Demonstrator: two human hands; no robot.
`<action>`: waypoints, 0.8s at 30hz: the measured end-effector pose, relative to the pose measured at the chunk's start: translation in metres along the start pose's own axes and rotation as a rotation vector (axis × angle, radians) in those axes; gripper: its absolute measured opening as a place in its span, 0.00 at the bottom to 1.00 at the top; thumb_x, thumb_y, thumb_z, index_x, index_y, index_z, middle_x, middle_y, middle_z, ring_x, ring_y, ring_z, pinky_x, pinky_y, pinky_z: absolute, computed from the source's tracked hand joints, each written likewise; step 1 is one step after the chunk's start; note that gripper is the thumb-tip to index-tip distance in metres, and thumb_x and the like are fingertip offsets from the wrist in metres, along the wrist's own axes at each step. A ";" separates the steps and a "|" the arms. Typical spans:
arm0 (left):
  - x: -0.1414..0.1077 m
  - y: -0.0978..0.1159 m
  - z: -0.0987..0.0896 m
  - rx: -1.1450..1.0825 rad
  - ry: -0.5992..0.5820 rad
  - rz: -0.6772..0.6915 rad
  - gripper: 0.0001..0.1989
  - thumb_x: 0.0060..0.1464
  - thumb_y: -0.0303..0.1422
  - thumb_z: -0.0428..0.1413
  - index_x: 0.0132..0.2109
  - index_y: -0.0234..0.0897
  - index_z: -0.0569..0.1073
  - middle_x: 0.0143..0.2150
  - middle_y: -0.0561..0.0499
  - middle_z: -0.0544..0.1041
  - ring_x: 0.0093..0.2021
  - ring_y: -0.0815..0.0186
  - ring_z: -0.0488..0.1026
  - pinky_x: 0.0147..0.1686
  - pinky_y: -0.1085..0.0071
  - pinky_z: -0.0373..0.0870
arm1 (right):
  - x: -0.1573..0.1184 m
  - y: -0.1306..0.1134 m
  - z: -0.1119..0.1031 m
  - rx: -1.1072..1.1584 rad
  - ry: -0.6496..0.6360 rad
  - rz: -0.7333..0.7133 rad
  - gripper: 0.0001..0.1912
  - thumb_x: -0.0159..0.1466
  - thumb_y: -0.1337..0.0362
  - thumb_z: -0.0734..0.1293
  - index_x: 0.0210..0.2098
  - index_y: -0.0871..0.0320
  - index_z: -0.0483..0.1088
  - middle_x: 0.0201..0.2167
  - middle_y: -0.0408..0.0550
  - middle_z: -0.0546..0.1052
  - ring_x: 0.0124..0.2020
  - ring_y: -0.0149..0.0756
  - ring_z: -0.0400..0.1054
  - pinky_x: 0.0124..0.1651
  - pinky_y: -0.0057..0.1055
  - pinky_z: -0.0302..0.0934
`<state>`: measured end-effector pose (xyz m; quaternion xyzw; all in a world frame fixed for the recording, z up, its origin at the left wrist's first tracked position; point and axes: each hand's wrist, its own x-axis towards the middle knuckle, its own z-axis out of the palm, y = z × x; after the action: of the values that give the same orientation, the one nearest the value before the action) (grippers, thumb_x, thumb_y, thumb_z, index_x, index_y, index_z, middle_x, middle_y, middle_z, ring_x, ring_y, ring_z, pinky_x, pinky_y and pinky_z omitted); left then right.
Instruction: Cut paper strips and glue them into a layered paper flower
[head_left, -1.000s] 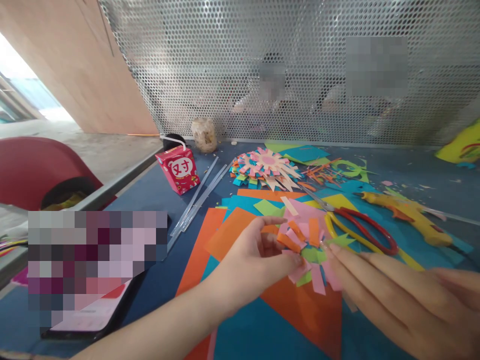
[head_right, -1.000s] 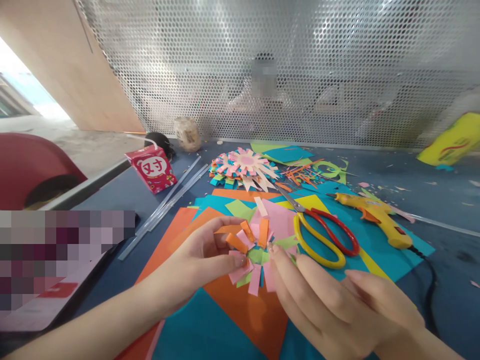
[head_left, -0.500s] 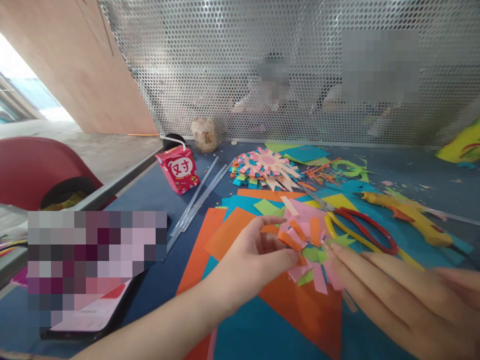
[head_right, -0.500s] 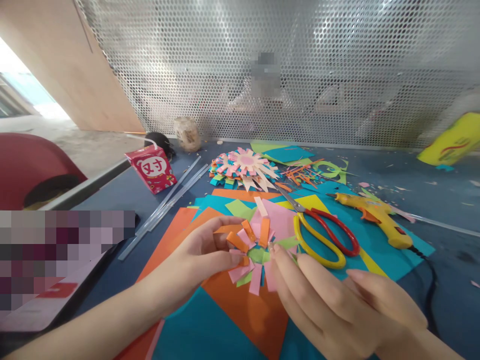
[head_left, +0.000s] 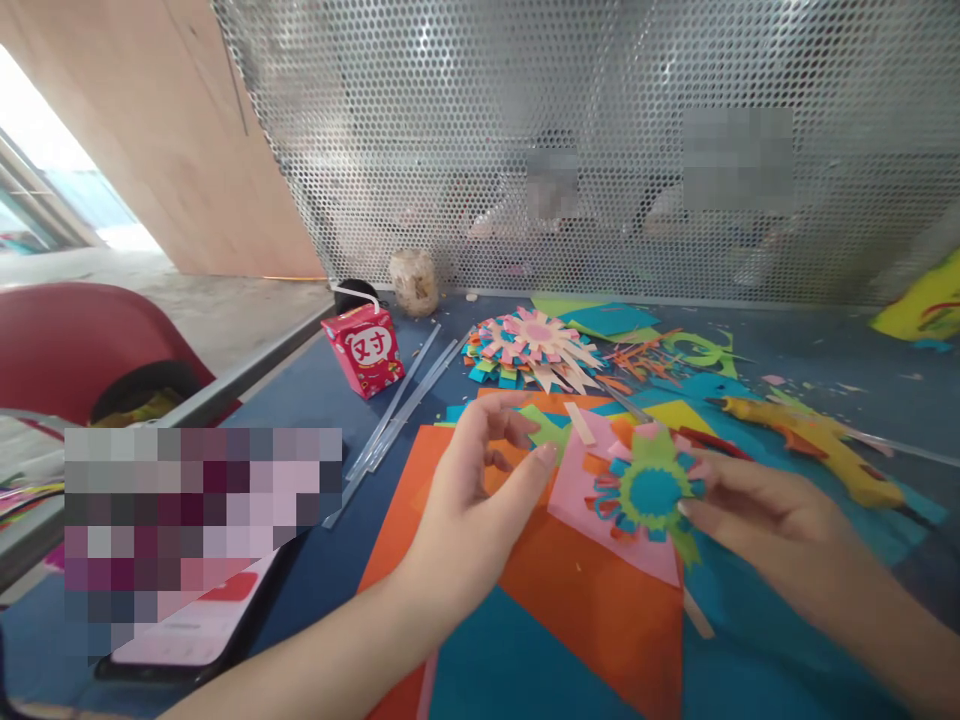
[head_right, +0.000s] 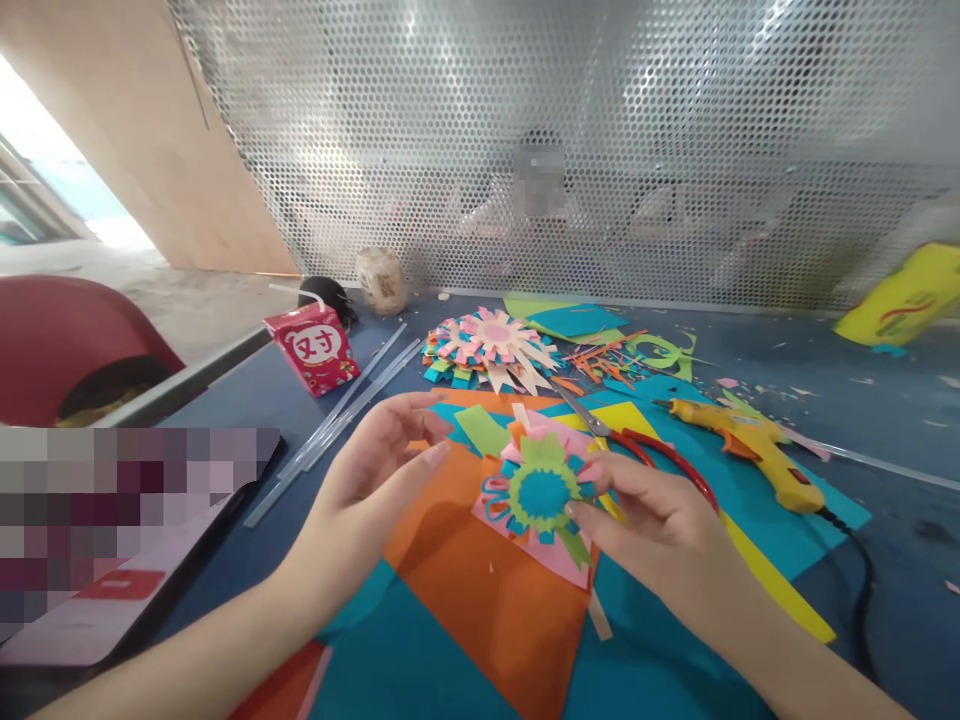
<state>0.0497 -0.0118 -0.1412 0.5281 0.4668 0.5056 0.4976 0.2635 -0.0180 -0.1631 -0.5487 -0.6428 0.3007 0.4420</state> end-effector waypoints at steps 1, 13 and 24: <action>0.000 0.000 -0.001 0.018 -0.020 0.037 0.12 0.53 0.35 0.55 0.45 0.40 0.69 0.43 0.50 0.72 0.44 0.65 0.68 0.42 0.72 0.62 | -0.001 0.002 0.000 0.054 -0.096 0.091 0.11 0.50 0.54 0.69 0.23 0.55 0.70 0.27 0.46 0.75 0.32 0.41 0.72 0.33 0.32 0.70; 0.004 -0.009 0.002 -0.058 -0.195 -0.009 0.15 0.50 0.34 0.58 0.45 0.38 0.71 0.32 0.50 0.75 0.33 0.65 0.73 0.36 0.69 0.68 | -0.006 0.002 0.007 0.134 -0.268 0.111 0.09 0.51 0.57 0.69 0.26 0.55 0.68 0.22 0.41 0.66 0.22 0.33 0.65 0.25 0.30 0.67; 0.005 -0.007 0.001 -0.067 -0.202 0.001 0.14 0.50 0.31 0.58 0.45 0.37 0.69 0.32 0.51 0.76 0.33 0.67 0.73 0.35 0.70 0.68 | -0.012 -0.002 0.010 0.326 -0.291 0.333 0.13 0.51 0.54 0.70 0.27 0.55 0.66 0.22 0.39 0.67 0.12 0.26 0.60 0.14 0.26 0.61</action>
<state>0.0514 -0.0068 -0.1474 0.5597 0.3966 0.4655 0.5593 0.2534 -0.0294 -0.1688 -0.5194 -0.5437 0.5444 0.3720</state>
